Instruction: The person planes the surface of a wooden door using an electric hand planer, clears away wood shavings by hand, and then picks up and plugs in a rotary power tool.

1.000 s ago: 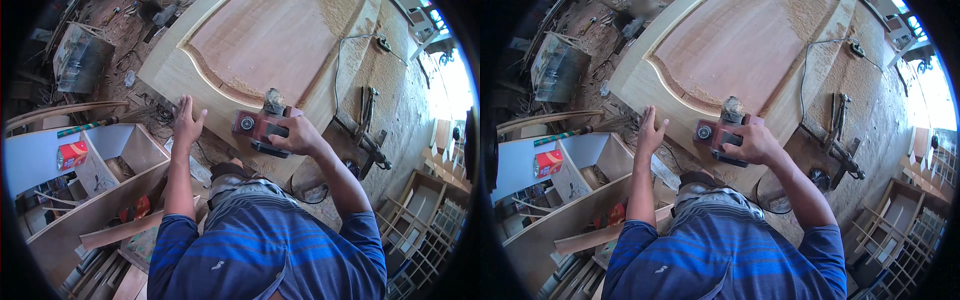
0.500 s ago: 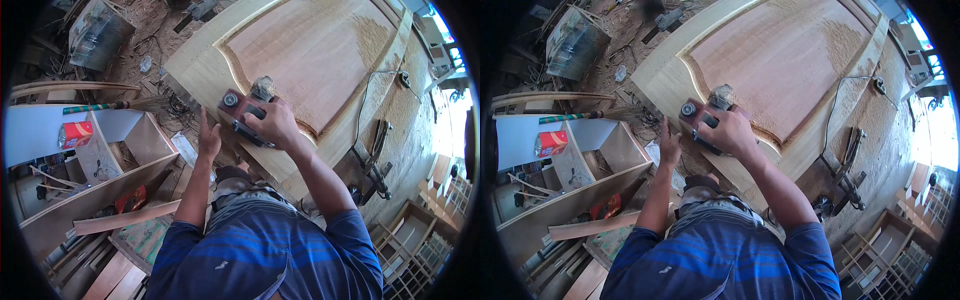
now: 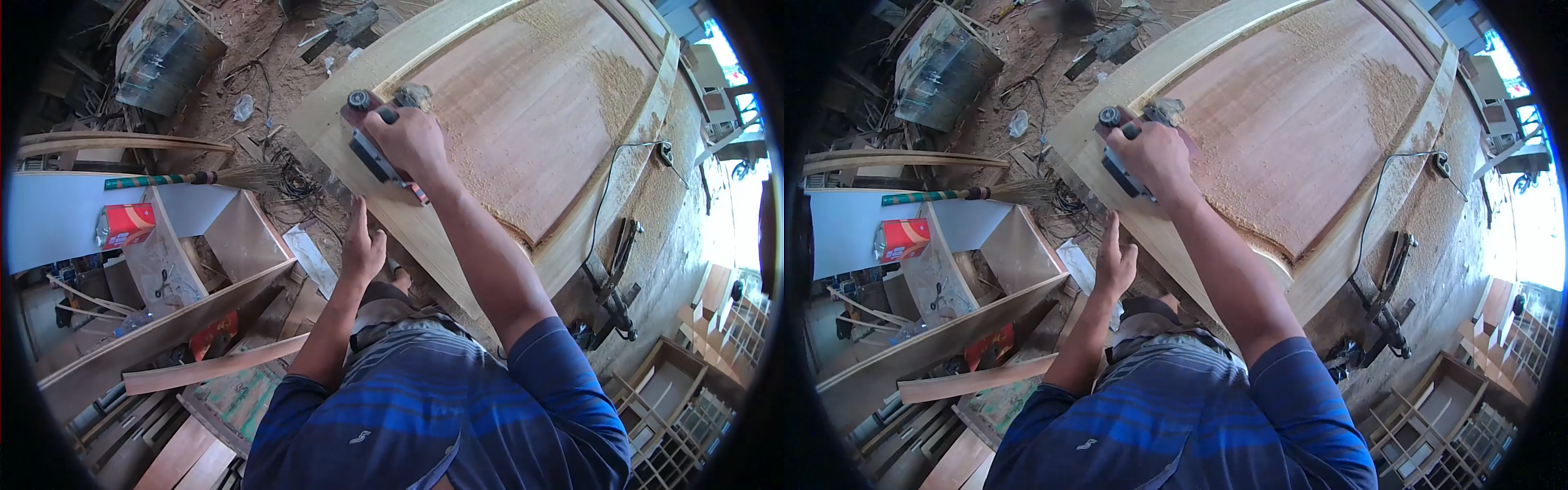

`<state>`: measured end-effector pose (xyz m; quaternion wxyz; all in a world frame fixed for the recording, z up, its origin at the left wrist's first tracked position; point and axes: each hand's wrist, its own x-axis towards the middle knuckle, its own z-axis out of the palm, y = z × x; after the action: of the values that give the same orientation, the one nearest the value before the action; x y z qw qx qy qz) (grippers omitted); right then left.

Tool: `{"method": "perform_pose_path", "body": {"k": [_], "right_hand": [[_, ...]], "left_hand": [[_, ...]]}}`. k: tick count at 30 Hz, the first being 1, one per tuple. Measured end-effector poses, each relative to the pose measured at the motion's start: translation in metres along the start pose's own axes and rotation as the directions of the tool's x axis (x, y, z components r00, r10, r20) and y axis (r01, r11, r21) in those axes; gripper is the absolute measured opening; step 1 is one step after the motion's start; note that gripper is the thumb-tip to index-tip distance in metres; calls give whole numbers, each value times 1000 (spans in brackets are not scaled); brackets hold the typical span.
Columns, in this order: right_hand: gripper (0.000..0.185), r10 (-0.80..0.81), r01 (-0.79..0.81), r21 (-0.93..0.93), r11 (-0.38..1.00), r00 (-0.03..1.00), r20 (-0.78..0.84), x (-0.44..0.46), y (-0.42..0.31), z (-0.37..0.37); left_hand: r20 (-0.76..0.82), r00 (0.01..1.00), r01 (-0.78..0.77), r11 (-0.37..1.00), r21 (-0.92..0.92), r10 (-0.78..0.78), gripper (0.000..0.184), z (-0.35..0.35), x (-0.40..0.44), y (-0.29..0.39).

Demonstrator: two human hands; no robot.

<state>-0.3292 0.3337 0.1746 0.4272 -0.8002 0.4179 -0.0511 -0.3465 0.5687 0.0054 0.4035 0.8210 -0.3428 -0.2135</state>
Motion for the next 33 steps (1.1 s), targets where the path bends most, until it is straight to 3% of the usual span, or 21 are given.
{"method": "perform_pose_path", "body": {"k": [5, 8, 11, 14, 16, 18, 21, 26, 27, 33], "right_hand": [[63, -88, 91, 43, 995, 993, -77, 47, -16, 18], [66, -39, 48, 85, 995, 994, -104, 64, -7, 24], [57, -98, 125, 191, 974, 984, -146, 27, 10, -7], [49, -183, 255, 332, 908, 955, -235, -36, 42, -43], [45, -183, 256, 278, 926, 947, -262, -81, 63, -77], [44, 45, -13, 326, 945, 995, -92, -138, 64, -129], [39, -33, 70, 168, 983, 976, -216, -206, 112, -176], [52, 149, -120, 128, 984, 956, -253, -322, 161, -243], [51, 179, -150, 131, 980, 951, -251, -342, 172, -250], [39, 233, -209, 128, 970, 949, -215, -416, 237, -237]], "left_hand": [[44, 999, -8, 999, 36, 7, 83, -4, 1, -2], [62, 998, -34, 998, 47, 31, 84, -11, 0, -4], [89, 995, -39, 998, 50, 35, 82, -17, 0, -9], [62, 993, -110, 977, 181, 101, 82, -17, -3, -8], [37, 990, -143, 944, 298, 138, 82, -10, -7, 0], [29, 986, -160, 901, 403, 162, 83, -1, -8, 18], [103, 967, -254, 860, 442, 233, 92, 25, -15, 34], [240, 921, -383, 826, 413, 306, 115, 80, -43, 77], [275, 914, -396, 805, 442, 299, 127, 92, -49, 84], [315, 910, -402, 766, 501, 271, 134, 135, -79, 133]]}}
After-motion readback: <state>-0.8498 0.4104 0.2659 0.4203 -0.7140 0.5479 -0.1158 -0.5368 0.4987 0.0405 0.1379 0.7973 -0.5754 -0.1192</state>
